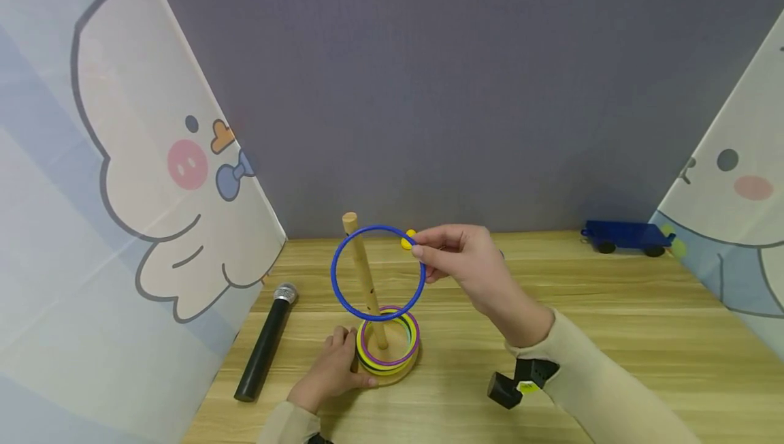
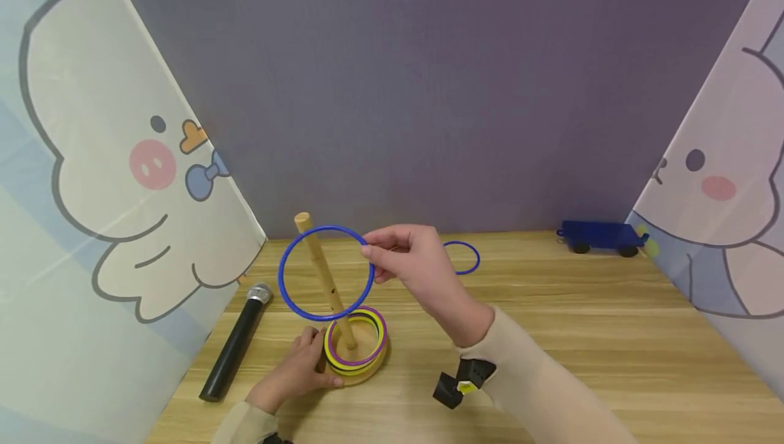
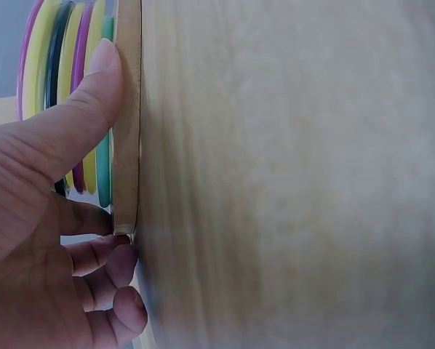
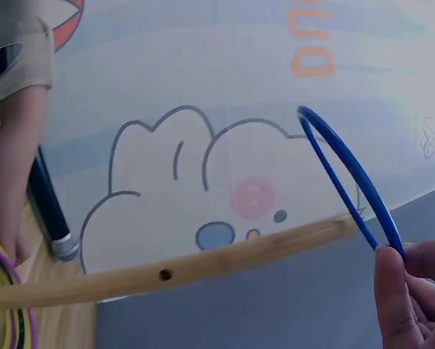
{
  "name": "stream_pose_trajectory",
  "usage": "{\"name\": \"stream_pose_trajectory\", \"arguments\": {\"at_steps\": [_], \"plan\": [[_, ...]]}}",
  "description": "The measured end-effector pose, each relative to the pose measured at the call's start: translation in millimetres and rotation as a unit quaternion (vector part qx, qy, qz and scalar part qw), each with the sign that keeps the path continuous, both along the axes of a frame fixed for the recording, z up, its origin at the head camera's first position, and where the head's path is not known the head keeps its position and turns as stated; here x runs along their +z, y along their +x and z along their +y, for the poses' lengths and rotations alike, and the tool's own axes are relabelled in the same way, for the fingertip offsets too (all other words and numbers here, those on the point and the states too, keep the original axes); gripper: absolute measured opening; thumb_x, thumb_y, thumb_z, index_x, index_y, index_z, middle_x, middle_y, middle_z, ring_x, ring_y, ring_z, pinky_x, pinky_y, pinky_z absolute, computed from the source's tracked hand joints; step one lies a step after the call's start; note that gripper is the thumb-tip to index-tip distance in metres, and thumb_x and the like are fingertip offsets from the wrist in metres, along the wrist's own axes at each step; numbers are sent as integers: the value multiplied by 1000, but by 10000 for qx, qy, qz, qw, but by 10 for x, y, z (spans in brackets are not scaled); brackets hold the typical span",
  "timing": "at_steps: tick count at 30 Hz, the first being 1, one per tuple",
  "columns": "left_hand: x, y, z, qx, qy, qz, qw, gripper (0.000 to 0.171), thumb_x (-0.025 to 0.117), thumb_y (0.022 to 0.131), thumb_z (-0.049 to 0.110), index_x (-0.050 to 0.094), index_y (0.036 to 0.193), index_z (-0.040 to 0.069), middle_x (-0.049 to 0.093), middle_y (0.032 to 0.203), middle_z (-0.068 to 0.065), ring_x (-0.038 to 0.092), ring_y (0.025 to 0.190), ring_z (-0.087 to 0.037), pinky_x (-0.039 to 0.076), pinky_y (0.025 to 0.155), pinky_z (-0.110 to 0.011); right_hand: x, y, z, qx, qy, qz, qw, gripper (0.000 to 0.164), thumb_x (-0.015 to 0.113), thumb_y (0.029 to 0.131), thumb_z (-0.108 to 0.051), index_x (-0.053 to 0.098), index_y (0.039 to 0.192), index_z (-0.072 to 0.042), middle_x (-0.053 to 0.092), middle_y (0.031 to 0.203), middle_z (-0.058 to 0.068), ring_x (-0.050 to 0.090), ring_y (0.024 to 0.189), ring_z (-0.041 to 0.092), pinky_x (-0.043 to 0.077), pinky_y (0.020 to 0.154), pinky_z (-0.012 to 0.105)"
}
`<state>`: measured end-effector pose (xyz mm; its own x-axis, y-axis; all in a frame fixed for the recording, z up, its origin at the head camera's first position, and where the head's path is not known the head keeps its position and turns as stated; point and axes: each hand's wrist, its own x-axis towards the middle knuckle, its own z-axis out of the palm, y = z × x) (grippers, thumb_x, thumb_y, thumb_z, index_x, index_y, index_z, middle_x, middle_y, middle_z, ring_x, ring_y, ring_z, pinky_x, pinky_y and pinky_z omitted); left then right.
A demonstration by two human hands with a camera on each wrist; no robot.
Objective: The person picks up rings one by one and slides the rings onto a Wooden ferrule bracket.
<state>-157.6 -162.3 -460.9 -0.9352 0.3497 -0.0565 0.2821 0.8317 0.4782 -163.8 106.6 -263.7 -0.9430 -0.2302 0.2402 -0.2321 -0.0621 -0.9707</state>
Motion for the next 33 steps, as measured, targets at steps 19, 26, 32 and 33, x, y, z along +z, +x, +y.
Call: {"name": "stream_pose_trajectory", "arguments": {"at_steps": [19,26,32,33], "plan": [[-11,3,3,-38,40,78,10000,109,85,67,48,36,138,-18,39,122,-21,41,111,-38,42,94,-54,-387,-261,-224,-471,-484,-605,9959,18,68,90,-2,66,102,11,65,80,8,61,58,13,56,59,28],[-33,-16,-4,-9,-26,104,9999,108,85,66,51,38,139,-14,40,119,-19,42,107,-35,44,91,-52,-960,-317,-223,-302,53,-1169,9927,16,67,90,-1,67,101,10,64,81,9,59,59,15,55,59,28],[-28,-11,-2,-13,24,126,9999,104,85,65,51,41,138,-10,39,115,-15,42,103,-32,45,87,-51,-1365,-338,-249,-359,532,-1367,9885,14,66,90,1,67,98,12,65,79,12,57,56,13,55,56,29],[-27,-10,0,-11,22,129,9999,105,85,66,51,40,138,-11,39,116,-15,42,104,-33,45,88,-52,-1425,-343,-257,-396,615,-1383,9877,13,66,89,1,68,97,11,66,80,13,57,55,12,55,56,30]]}}
